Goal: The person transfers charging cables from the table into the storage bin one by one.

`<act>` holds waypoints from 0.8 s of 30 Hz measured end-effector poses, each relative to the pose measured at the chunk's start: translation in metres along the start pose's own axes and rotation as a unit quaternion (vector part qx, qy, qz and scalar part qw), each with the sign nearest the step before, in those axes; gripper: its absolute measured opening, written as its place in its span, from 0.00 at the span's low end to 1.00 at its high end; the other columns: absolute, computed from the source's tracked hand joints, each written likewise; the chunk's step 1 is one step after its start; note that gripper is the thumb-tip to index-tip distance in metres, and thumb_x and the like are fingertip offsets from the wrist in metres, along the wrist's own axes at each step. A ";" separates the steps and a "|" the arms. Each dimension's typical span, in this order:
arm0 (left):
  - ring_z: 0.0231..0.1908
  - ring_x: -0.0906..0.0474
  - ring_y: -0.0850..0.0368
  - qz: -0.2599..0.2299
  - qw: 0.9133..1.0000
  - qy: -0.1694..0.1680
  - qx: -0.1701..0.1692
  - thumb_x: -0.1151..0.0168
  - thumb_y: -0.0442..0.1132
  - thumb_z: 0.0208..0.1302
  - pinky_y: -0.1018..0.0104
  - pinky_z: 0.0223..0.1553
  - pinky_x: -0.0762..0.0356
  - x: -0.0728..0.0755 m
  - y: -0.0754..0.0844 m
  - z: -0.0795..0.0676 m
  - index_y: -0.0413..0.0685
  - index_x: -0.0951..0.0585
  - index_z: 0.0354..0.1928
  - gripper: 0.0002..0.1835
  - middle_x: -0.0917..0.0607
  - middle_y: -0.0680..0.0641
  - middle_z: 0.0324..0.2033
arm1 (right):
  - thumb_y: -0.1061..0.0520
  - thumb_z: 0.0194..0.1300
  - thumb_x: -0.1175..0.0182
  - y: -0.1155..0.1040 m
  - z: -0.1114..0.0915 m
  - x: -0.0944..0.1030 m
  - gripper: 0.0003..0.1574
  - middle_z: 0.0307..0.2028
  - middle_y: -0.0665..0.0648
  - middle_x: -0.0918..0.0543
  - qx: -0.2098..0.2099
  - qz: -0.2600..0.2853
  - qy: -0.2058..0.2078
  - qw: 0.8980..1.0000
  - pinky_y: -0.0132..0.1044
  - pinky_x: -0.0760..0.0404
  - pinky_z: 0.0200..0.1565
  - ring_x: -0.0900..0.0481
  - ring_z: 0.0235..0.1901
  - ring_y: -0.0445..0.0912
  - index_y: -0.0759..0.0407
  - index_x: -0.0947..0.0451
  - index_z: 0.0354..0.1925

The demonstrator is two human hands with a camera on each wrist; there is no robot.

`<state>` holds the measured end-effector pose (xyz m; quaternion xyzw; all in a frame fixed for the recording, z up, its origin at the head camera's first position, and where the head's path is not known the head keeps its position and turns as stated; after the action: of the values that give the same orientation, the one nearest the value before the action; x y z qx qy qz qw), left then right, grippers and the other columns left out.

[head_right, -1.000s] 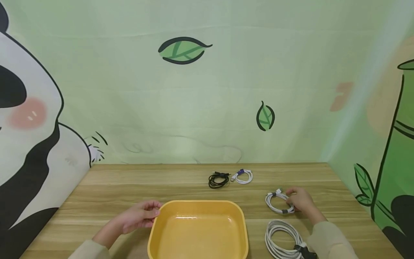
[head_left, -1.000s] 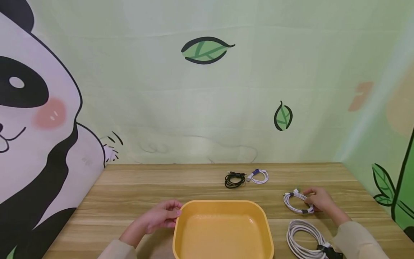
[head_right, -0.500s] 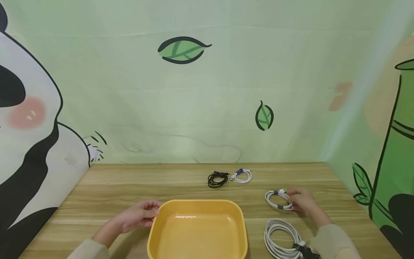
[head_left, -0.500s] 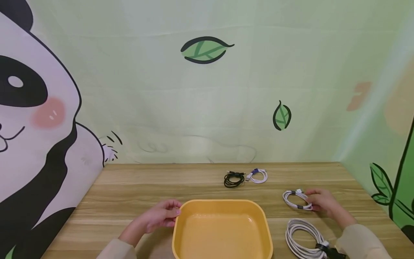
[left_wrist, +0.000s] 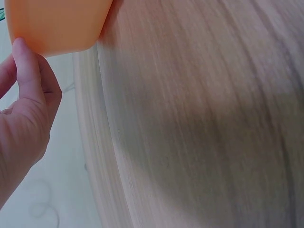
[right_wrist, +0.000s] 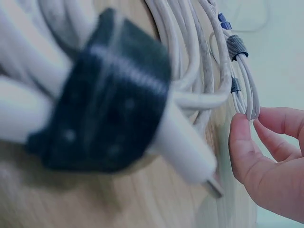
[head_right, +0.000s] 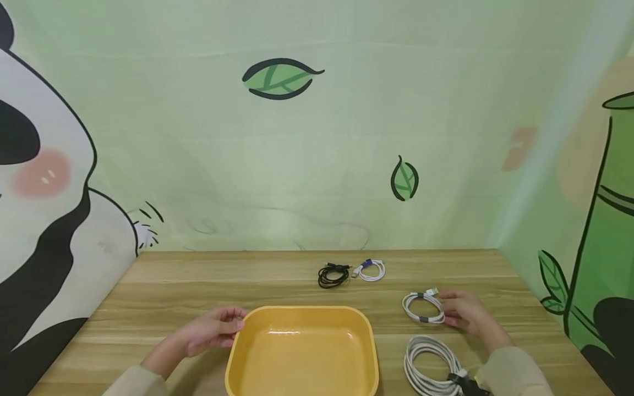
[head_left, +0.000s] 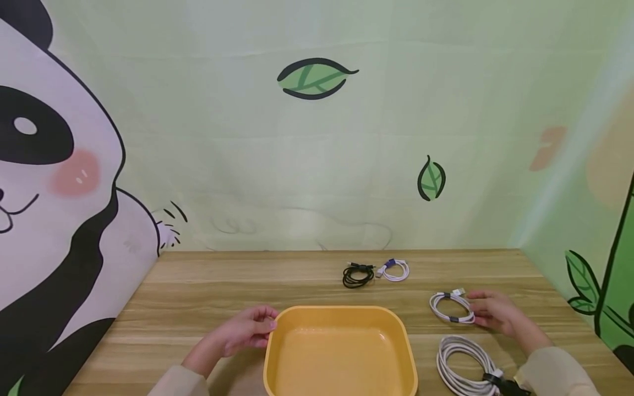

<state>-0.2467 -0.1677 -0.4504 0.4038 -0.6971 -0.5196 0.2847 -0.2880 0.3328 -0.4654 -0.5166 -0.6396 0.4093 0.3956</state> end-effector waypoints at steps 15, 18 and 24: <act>0.29 0.29 0.62 -0.001 1.000 -0.001 -0.003 0.48 0.36 0.62 0.74 0.28 0.25 0.001 -0.003 0.002 0.32 0.34 0.48 0.16 0.26 0.50 0.29 | 0.73 0.52 0.47 0.001 -0.004 -0.004 0.21 0.24 0.51 0.19 -0.005 0.008 -0.004 1.000 0.31 0.22 0.31 0.22 0.27 0.41 0.73 0.33 0.47; 0.29 0.29 0.62 -0.002 1.000 -0.001 -0.001 0.48 0.36 0.62 0.74 0.28 0.25 0.001 -0.003 0.002 0.32 0.34 0.48 0.16 0.26 0.50 0.29 | 0.72 0.51 0.47 0.001 -0.004 -0.006 0.25 0.25 0.51 0.19 -0.010 0.011 -0.007 1.000 0.32 0.21 0.32 0.21 0.27 0.41 0.75 0.38 0.50; 0.29 0.29 0.62 -0.003 1.000 -0.001 -0.003 0.49 0.36 0.62 0.74 0.28 0.25 0.001 -0.003 0.002 0.32 0.34 0.48 0.16 0.26 0.50 0.29 | 0.71 0.52 0.47 0.000 -0.006 -0.011 0.23 0.26 0.51 0.18 -0.013 0.018 -0.027 0.999 0.33 0.20 0.33 0.20 0.28 0.42 0.70 0.33 0.49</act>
<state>-0.2481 -0.1677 -0.4541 0.4045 -0.6945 -0.5231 0.2835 -0.2810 0.3222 -0.4639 -0.5221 -0.6456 0.4221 0.3639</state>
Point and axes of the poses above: each hand's wrist, its own z-axis towards the middle knuckle, its own x-axis out of the back of the hand, y = z × x, the point moved 4 cm from there along z, towards the middle knuckle
